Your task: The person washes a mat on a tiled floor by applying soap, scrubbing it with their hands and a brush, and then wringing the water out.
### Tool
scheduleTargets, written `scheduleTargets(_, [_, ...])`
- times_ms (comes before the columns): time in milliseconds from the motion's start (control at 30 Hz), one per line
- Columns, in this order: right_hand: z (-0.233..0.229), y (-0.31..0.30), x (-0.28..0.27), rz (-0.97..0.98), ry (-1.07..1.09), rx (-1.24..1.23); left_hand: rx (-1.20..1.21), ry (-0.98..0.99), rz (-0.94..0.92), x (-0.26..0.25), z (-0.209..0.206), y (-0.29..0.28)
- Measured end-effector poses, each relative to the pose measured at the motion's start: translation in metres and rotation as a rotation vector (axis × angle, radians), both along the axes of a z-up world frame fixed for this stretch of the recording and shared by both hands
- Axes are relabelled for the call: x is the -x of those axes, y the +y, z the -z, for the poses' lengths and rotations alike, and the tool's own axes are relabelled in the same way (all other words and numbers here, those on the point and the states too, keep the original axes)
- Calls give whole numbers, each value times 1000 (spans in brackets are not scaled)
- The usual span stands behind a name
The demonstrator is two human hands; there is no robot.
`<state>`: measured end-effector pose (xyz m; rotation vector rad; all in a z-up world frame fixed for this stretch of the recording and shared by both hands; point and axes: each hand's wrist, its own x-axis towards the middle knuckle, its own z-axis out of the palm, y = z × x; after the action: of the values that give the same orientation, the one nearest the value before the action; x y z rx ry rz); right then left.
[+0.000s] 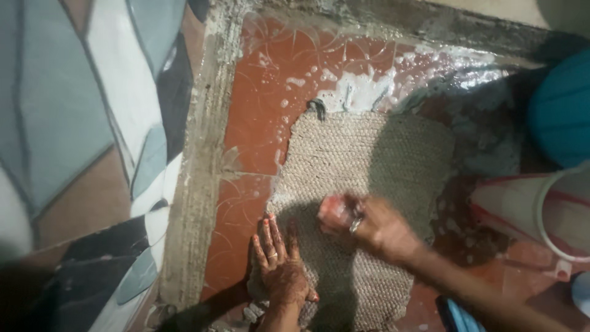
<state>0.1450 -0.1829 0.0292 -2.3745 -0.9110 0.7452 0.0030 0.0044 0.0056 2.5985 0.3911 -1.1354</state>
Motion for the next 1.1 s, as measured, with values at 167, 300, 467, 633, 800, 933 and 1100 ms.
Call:
scheduleTargets(167, [6, -8, 44, -404, -448, -82, -55, -18, 4, 4, 8, -7])
scheduleTargets(300, [36, -45, -43, -152, -586, 99, -17, 17, 5, -4, -5, -3])
scheduleTargets(467, [56, -55, -138, 184, -388, -282, -209, 13, 116, -8, -3, -9])
scheduleTargets(633, [64, -38, -145, 344, -216, -551, -81, 149, 30, -10, -9, -9])
scheduleTargets(800, [24, -2, -92, 154, -738, 190, -78, 162, 26, -14, -21, -7])
scheduleTargets(933, [1, 43, -18, -258, -619, -145, -50, 230, 55, -9, -13, -8])
scheduleTargets(1100, [21, 48, -61, -228, -677, -85, -172, -225, 54, 12, 16, -10])
